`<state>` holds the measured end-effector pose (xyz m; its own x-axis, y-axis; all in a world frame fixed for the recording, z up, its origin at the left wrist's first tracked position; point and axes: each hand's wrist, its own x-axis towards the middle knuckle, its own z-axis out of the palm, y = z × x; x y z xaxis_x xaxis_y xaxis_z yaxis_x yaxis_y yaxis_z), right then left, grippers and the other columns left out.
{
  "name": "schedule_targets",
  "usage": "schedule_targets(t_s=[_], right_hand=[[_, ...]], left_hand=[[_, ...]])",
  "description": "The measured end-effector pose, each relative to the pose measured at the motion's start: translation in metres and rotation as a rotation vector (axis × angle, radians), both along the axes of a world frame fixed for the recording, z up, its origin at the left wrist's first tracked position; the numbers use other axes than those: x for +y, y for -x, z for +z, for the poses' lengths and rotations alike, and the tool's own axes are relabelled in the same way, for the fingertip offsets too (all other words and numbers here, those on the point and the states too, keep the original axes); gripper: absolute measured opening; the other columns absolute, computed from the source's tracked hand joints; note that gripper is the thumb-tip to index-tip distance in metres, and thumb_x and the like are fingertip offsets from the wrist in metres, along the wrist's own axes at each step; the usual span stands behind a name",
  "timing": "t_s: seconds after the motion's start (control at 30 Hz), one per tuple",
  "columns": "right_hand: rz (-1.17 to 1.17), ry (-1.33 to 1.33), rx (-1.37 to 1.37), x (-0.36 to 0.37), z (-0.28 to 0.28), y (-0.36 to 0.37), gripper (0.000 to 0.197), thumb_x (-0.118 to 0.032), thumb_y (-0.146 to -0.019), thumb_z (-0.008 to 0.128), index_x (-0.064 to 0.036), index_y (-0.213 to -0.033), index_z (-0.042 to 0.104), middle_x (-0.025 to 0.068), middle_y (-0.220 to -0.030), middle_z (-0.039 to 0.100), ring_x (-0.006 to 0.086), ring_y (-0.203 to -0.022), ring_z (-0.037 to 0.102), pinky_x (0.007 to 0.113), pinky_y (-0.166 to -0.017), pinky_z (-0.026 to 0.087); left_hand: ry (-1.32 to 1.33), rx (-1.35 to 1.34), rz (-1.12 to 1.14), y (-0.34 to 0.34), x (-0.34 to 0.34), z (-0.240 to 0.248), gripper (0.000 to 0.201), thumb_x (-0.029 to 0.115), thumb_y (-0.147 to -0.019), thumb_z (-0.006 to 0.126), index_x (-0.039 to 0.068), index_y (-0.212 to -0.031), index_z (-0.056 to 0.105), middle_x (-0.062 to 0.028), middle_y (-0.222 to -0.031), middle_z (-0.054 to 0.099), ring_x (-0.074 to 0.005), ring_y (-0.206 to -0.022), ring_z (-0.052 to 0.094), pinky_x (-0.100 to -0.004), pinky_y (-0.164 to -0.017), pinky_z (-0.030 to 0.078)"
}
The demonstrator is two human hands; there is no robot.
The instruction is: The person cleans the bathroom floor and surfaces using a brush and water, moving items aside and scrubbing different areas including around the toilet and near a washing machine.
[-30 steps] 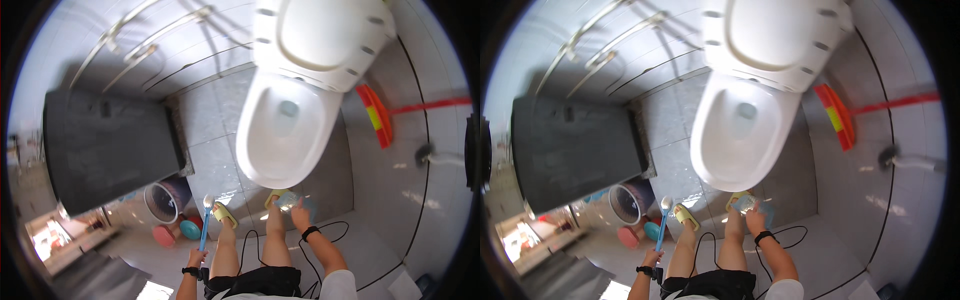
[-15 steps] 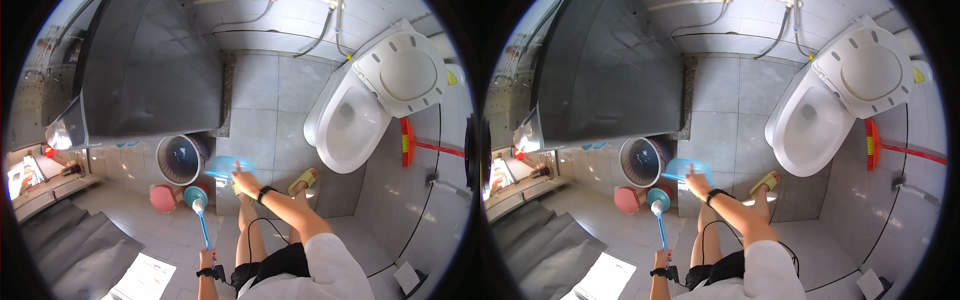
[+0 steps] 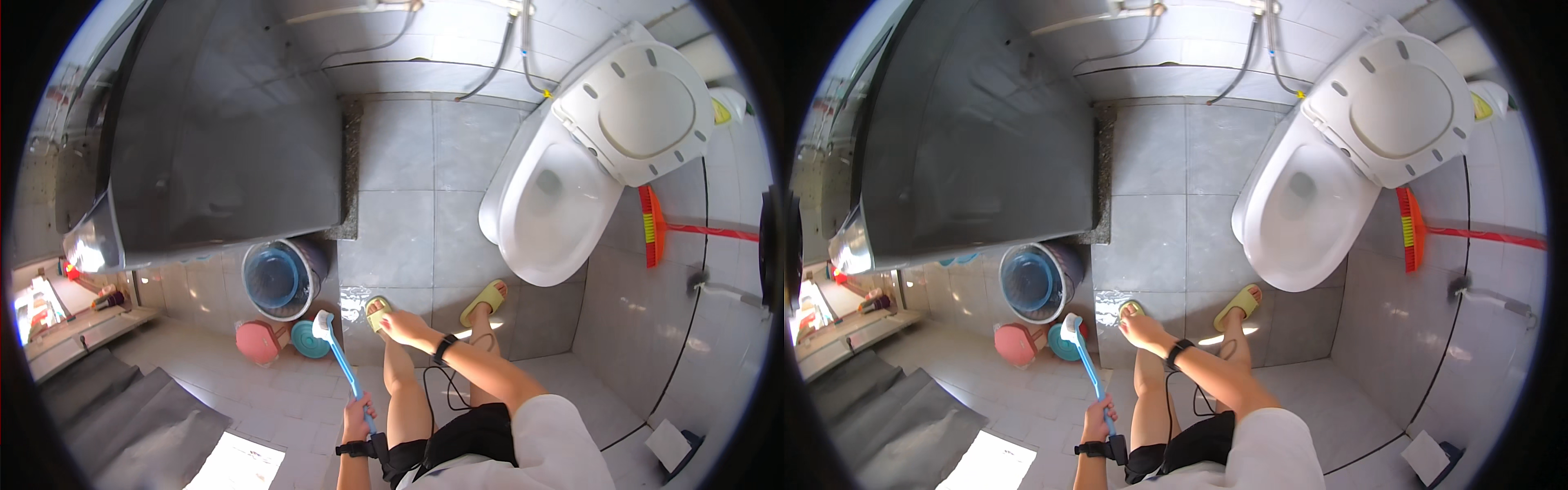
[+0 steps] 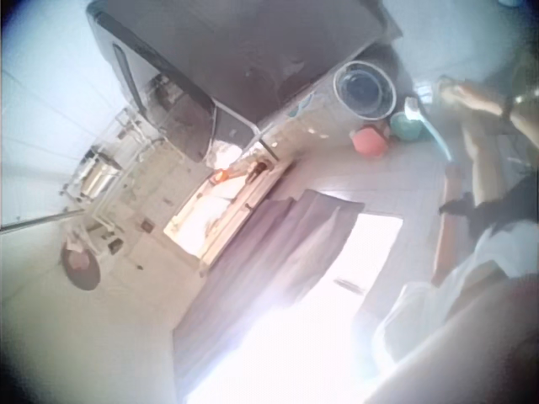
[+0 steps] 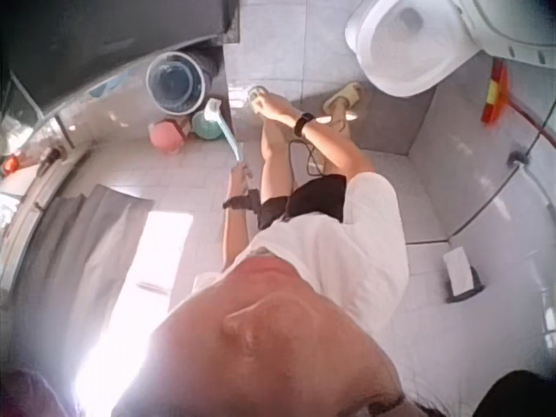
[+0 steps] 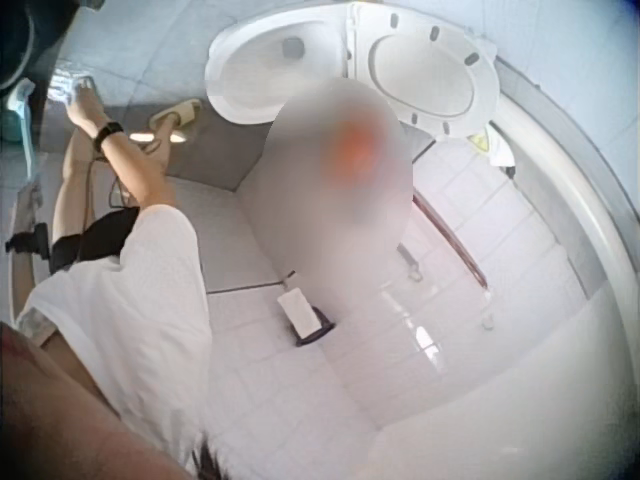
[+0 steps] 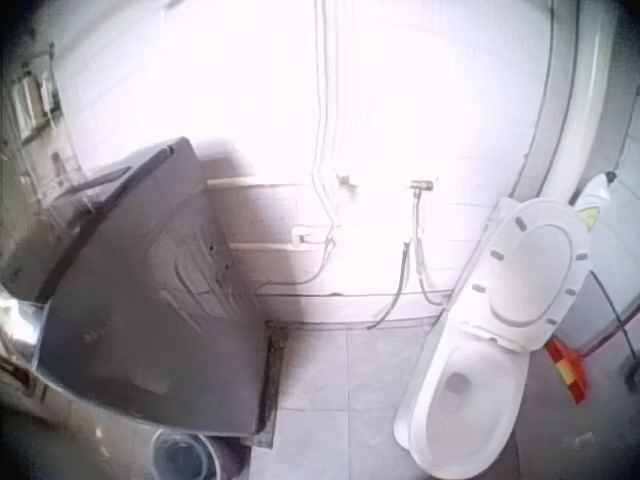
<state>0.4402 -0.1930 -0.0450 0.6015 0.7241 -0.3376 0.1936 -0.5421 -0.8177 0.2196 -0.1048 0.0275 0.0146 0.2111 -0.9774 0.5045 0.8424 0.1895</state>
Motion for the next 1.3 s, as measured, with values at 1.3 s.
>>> schedule_targets(t_s=[1.3], right_hand=[[-1.464, 0.353, 0.043, -0.584, -0.169, -0.132, 0.020, -0.020, -0.079, 0.046, -0.0016, -0.084, 0.052, 0.0200, -0.069, 0.055, 0.0369, -0.066, 0.052, 0.042, -0.056, 0.042]], left_hand=[[-0.435, -0.096, -0.382, -0.357, -0.299, -0.181, 0.058, 0.051, -0.081, 0.025, 0.010, -0.121, 0.032, -0.0108, -0.114, 0.040, -0.0253, -0.104, 0.039, -0.0398, -0.087, 0.033]])
